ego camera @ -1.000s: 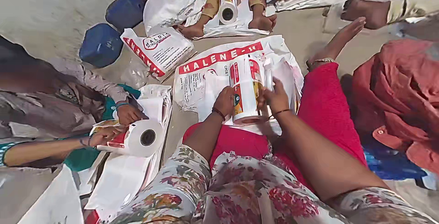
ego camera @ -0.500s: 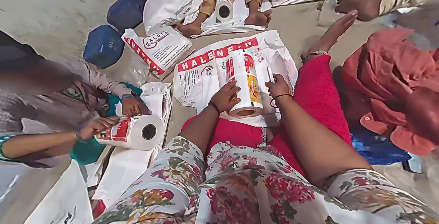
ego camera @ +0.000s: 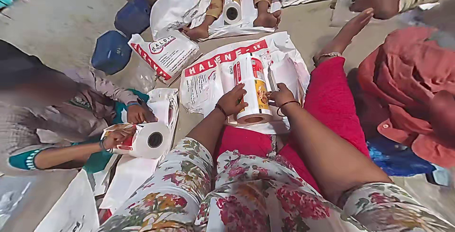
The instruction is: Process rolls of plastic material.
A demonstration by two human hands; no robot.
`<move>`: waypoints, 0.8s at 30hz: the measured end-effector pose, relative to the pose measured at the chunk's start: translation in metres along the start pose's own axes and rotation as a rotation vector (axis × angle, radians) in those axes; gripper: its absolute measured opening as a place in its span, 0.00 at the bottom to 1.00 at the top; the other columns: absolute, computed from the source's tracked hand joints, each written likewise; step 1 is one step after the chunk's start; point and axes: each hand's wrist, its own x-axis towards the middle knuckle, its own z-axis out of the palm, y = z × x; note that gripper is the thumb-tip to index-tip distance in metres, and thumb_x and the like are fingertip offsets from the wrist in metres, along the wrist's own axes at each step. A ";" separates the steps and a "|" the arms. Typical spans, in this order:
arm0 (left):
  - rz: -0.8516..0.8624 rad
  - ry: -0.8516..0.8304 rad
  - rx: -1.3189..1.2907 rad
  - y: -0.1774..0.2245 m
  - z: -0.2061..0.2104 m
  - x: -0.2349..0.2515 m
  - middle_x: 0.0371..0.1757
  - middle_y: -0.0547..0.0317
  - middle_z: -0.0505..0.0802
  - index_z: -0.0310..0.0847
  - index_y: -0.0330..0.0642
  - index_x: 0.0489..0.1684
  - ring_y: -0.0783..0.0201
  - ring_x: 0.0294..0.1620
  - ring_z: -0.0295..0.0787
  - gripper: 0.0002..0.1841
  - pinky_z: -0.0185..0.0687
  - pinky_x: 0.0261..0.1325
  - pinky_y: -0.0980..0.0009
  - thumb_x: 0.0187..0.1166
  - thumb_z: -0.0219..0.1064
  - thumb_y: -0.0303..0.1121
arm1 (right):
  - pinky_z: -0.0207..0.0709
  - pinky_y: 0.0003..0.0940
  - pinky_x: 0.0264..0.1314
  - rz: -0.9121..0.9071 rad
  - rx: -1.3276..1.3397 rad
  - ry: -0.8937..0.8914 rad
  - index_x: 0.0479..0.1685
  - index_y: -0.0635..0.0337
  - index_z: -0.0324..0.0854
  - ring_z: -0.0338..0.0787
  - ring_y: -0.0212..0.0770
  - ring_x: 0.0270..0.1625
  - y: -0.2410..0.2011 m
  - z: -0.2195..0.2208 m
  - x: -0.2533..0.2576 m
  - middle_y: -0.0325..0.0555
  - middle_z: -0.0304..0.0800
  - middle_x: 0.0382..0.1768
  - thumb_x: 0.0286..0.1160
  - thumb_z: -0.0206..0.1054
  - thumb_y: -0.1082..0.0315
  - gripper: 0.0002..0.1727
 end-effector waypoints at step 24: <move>0.071 0.080 0.192 0.023 0.008 0.024 0.80 0.51 0.83 0.84 0.51 0.73 0.43 0.89 0.66 0.23 0.59 0.90 0.45 0.89 0.55 0.50 | 0.80 0.66 0.62 -0.191 -0.465 0.046 0.77 0.55 0.73 0.91 0.60 0.58 -0.021 0.008 -0.024 0.60 0.90 0.56 0.82 0.68 0.50 0.29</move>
